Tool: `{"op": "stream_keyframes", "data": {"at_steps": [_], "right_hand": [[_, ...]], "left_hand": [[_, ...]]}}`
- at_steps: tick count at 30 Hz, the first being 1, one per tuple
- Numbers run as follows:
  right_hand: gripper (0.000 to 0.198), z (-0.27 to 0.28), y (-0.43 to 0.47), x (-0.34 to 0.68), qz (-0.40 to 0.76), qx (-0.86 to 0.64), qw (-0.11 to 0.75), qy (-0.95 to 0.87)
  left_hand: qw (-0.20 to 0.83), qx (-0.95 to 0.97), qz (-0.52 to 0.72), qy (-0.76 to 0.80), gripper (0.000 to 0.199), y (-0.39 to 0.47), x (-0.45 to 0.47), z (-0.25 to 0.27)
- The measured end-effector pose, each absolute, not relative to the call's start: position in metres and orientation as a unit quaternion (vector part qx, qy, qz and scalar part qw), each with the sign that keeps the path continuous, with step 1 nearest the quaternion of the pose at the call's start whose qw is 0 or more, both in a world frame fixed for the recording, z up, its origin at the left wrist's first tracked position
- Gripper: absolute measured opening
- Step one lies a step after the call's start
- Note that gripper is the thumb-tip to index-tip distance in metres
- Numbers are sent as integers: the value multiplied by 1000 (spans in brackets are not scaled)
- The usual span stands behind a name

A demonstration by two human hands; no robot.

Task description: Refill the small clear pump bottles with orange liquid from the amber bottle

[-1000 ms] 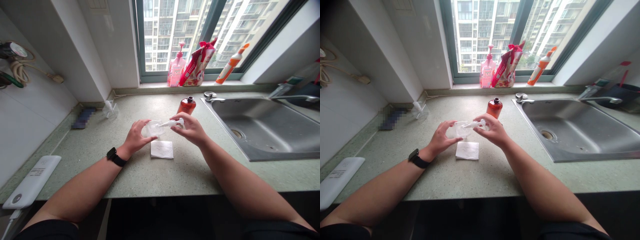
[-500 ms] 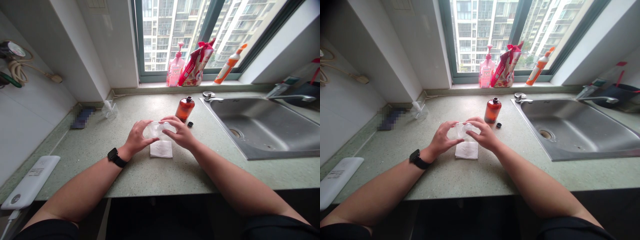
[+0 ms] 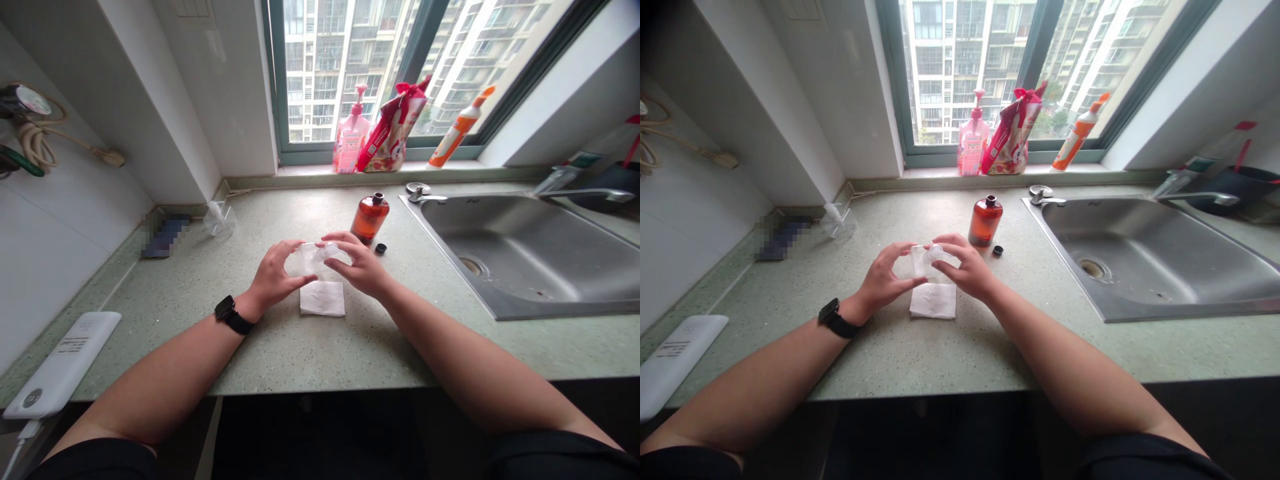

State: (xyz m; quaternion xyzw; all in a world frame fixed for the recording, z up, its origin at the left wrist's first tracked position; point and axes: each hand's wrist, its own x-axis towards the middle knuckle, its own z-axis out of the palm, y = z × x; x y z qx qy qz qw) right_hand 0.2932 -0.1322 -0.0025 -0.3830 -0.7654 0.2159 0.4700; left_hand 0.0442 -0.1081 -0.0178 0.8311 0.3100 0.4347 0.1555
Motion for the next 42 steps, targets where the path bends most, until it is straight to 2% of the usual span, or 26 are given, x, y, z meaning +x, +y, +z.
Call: {"op": "stream_keyframes", "data": {"at_steps": [9, 18, 27, 34, 38, 42], "right_hand": [[29, -4, -134, 282, 194, -409, 519, -725], [23, 1, -133, 289, 201, -394, 479, -759], [26, 13, -135, 297, 301, -323, 441, -781], [36, 7, -133, 299, 345, -328, 454, -753], [18, 5, -130, 305, 351, -360, 491, -711], [22, 6, -130, 308, 349, -401, 524, -666]], "left_hand": [[178, 818, 440, 325, 70, -108, 46, -21], [253, 803, 447, 301, 68, -109, 47, -14], [346, 794, 434, 249, 73, -110, 44, -9], [300, 793, 455, 272, 69, -107, 43, -10], [265, 785, 475, 296, 69, -101, 40, -13], [248, 780, 480, 316, 70, -98, 38, -15]]}}
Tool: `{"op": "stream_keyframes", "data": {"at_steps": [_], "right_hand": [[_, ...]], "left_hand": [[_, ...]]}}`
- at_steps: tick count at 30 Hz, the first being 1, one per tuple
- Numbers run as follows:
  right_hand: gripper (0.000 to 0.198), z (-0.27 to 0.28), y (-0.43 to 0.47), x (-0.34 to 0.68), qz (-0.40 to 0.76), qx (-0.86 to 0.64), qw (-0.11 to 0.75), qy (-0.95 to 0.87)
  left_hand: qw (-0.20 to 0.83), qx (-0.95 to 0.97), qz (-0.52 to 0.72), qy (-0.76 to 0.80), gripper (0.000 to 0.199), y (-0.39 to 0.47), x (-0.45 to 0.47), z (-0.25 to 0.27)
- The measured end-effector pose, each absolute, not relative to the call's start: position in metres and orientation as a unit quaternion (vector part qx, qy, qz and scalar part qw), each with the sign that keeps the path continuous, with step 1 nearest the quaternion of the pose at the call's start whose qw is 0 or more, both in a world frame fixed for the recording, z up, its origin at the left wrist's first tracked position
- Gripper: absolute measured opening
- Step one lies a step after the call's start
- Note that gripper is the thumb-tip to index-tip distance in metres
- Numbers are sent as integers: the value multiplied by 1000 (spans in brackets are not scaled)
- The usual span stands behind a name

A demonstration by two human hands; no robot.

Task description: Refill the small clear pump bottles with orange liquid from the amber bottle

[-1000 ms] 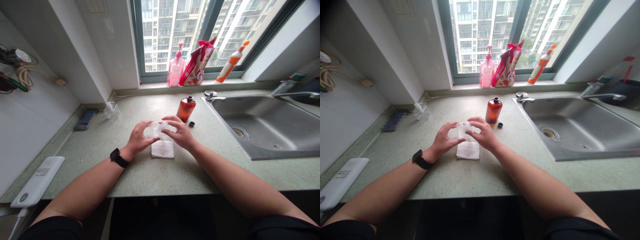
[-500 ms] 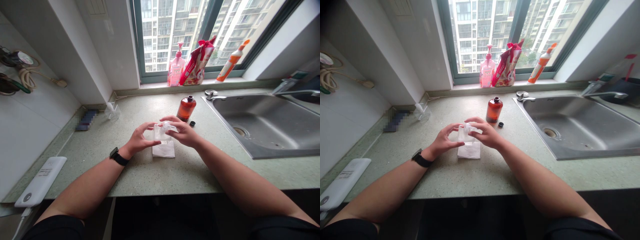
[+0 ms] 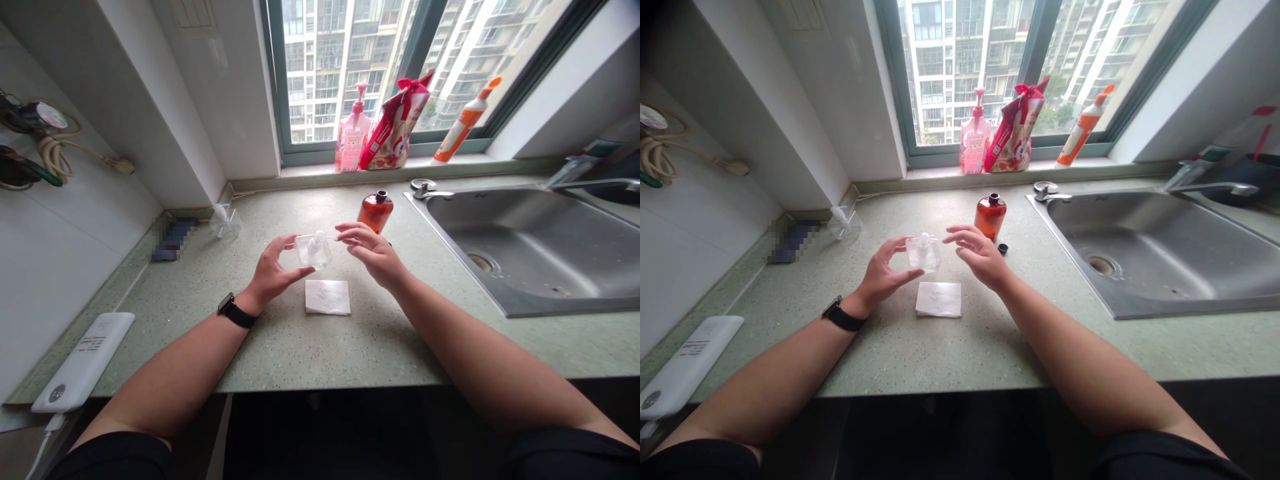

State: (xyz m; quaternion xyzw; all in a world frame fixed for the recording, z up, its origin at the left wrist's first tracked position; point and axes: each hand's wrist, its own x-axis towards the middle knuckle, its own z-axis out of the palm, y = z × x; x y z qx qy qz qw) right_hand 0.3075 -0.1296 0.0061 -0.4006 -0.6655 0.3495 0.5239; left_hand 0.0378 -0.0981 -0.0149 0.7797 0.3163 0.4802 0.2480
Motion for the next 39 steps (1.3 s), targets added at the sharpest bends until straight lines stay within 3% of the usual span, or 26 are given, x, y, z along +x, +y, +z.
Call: {"op": "stream_keyframes", "data": {"at_steps": [3, 12, 19, 24, 32, 39], "right_hand": [[33, 3, -130, 306, 360, -395, 517, -668], [42, -3, -133, 297, 342, -338, 437, -760], [29, 1, -130, 304, 321, -384, 492, -712], [34, 5, -129, 307, 313, -414, 525, -674], [37, -3, -131, 302, 300, -370, 479, -737], [28, 0, -131, 304, 304, -364, 454, -754]], "left_hand": [[242, 788, 474, 307, 71, -99, 38, -15], [236, 824, 441, 267, 75, -107, 41, -14], [222, 800, 472, 298, 75, -101, 38, -17], [212, 790, 481, 316, 73, -97, 36, -18], [216, 817, 449, 289, 75, -105, 39, -15], [212, 821, 449, 283, 73, -107, 39, -13]]}}
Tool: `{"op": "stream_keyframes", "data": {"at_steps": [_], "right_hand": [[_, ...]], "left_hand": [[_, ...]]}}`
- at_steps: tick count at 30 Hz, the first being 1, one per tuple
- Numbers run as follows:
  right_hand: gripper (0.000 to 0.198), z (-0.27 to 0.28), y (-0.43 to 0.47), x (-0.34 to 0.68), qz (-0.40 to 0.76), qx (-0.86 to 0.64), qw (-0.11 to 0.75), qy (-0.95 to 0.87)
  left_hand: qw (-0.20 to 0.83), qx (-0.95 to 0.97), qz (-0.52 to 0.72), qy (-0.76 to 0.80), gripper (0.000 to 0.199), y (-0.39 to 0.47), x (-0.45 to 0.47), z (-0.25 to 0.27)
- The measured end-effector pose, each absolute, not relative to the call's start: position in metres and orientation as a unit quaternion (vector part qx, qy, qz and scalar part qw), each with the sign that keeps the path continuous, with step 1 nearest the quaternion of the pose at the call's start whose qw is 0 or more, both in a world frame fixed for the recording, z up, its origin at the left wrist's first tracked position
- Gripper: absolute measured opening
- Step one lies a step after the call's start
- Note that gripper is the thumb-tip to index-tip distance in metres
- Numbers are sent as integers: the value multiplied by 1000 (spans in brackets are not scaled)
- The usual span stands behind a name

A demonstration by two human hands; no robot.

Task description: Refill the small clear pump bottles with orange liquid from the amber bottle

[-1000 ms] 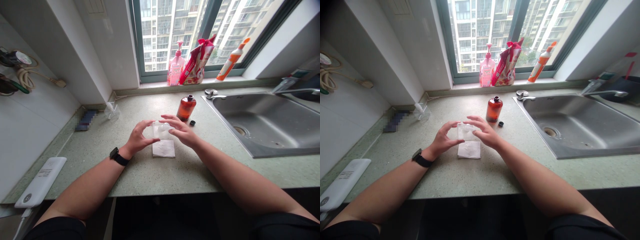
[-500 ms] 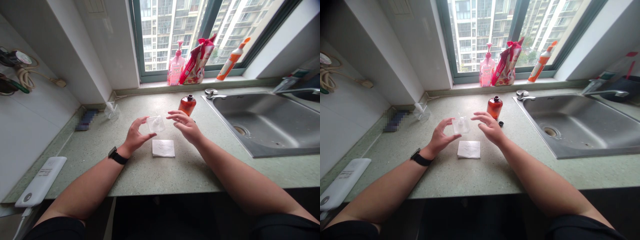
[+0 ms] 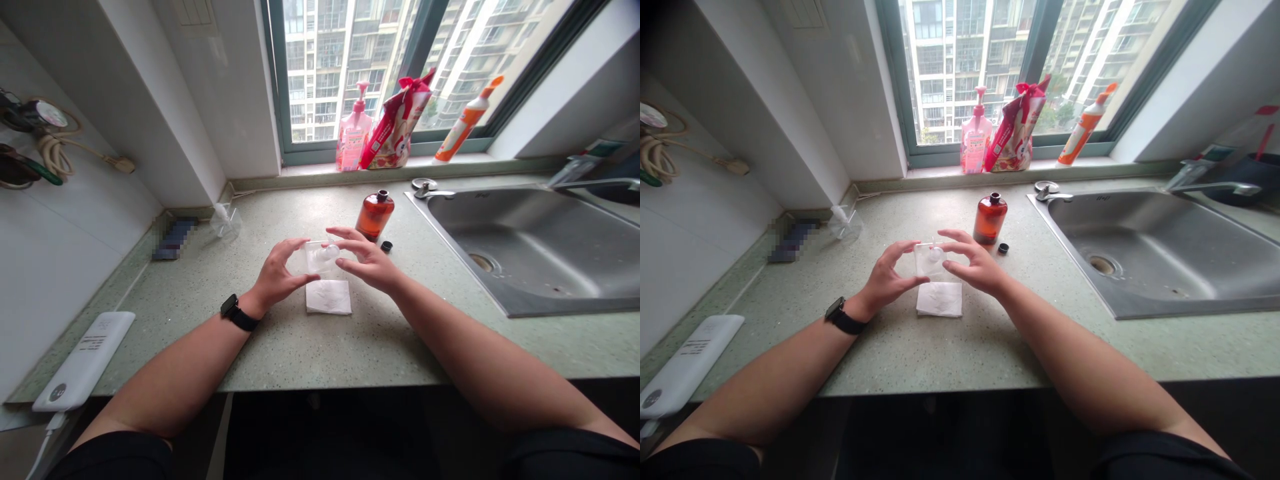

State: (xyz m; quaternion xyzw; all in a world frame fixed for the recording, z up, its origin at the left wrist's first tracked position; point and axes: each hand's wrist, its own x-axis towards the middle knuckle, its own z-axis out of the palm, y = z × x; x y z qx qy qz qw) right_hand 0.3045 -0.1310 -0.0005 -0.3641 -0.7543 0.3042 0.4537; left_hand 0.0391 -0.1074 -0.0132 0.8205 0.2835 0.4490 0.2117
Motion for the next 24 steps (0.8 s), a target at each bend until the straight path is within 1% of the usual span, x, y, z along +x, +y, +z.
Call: {"op": "stream_keyframes", "data": {"at_steps": [3, 7, 9, 13, 17, 24], "right_hand": [[27, 0, -130, 306, 293, -373, 460, -750], [42, -2, -130, 304, 286, -369, 463, -753], [45, -1, -132, 302, 289, -361, 458, -759], [36, 2, -135, 298, 283, -354, 447, -771], [28, 3, -135, 296, 254, -369, 469, -761], [26, 5, -140, 285, 188, -402, 510, -737]], "left_hand": [[213, 818, 451, 288, 74, -107, 39, -13], [228, 817, 448, 283, 75, -107, 39, -13], [237, 821, 441, 275, 76, -108, 40, -13], [252, 822, 436, 264, 77, -110, 42, -15], [260, 820, 438, 263, 75, -112, 45, -15], [266, 806, 450, 279, 69, -119, 52, -13]]}}
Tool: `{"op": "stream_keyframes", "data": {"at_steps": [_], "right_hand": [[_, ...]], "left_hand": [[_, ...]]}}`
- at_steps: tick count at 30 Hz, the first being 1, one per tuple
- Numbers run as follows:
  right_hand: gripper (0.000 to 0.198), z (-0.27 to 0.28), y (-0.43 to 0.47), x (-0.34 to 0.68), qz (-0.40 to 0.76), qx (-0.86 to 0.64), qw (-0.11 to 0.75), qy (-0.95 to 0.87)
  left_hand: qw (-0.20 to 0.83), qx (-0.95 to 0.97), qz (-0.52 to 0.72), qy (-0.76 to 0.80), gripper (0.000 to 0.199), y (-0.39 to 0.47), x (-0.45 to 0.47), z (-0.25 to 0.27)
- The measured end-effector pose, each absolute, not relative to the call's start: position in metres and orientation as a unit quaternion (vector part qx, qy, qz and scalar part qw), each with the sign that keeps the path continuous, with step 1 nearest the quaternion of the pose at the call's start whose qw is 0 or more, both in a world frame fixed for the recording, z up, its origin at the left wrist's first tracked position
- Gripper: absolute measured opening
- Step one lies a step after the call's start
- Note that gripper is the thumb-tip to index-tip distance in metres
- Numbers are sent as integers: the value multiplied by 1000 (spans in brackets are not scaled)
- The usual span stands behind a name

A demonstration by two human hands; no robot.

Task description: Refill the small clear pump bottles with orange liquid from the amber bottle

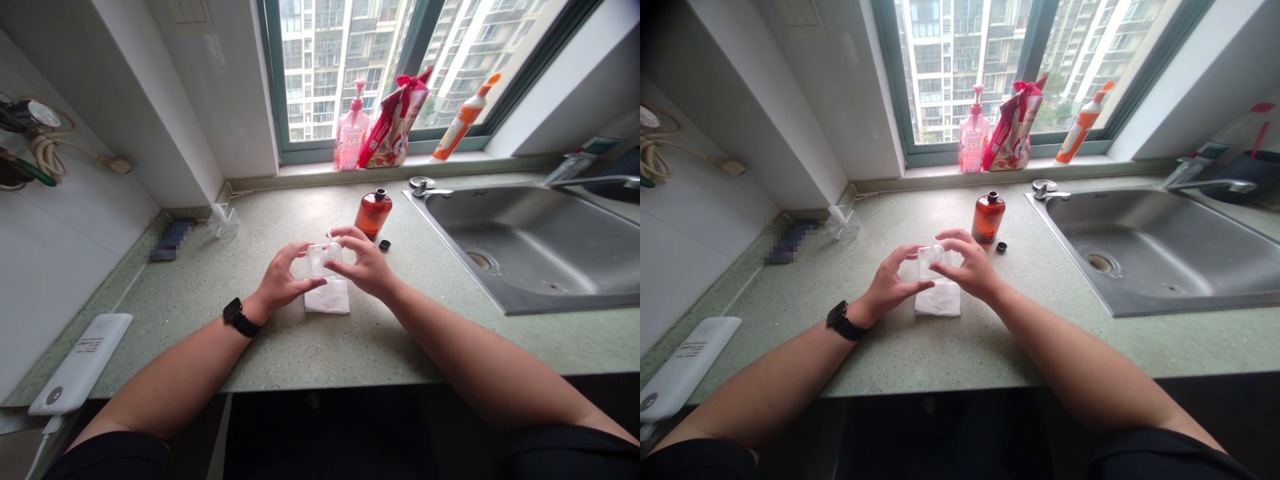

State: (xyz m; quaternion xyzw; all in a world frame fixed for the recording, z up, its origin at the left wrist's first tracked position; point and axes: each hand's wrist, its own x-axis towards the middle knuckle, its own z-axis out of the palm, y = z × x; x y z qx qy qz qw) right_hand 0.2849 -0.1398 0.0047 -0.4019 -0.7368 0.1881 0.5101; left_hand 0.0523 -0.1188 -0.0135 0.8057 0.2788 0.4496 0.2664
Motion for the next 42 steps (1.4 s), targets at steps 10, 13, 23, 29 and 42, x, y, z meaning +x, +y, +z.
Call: {"op": "stream_keyframes", "data": {"at_steps": [10, 13, 23, 29, 42], "right_hand": [[21, 5, -143, 274, 147, -408, 536, -724], [23, 4, -144, 272, 153, -409, 548, -713], [39, 30, -137, 313, 294, -381, 586, -651], [48, 52, -128, 378, 184, -420, 677, -575], [41, -11, -67, 488, 13, -598, 640, -481]], "left_hand": [[204, 806, 431, 352, 69, -127, 57, -19], [209, 810, 420, 353, 72, -126, 55, -20], [301, 811, 393, 312, 72, -114, 46, -23], [304, 796, 398, 340, 53, -110, 44, -24], [301, 798, 391, 345, 40, -108, 45, -23]]}}
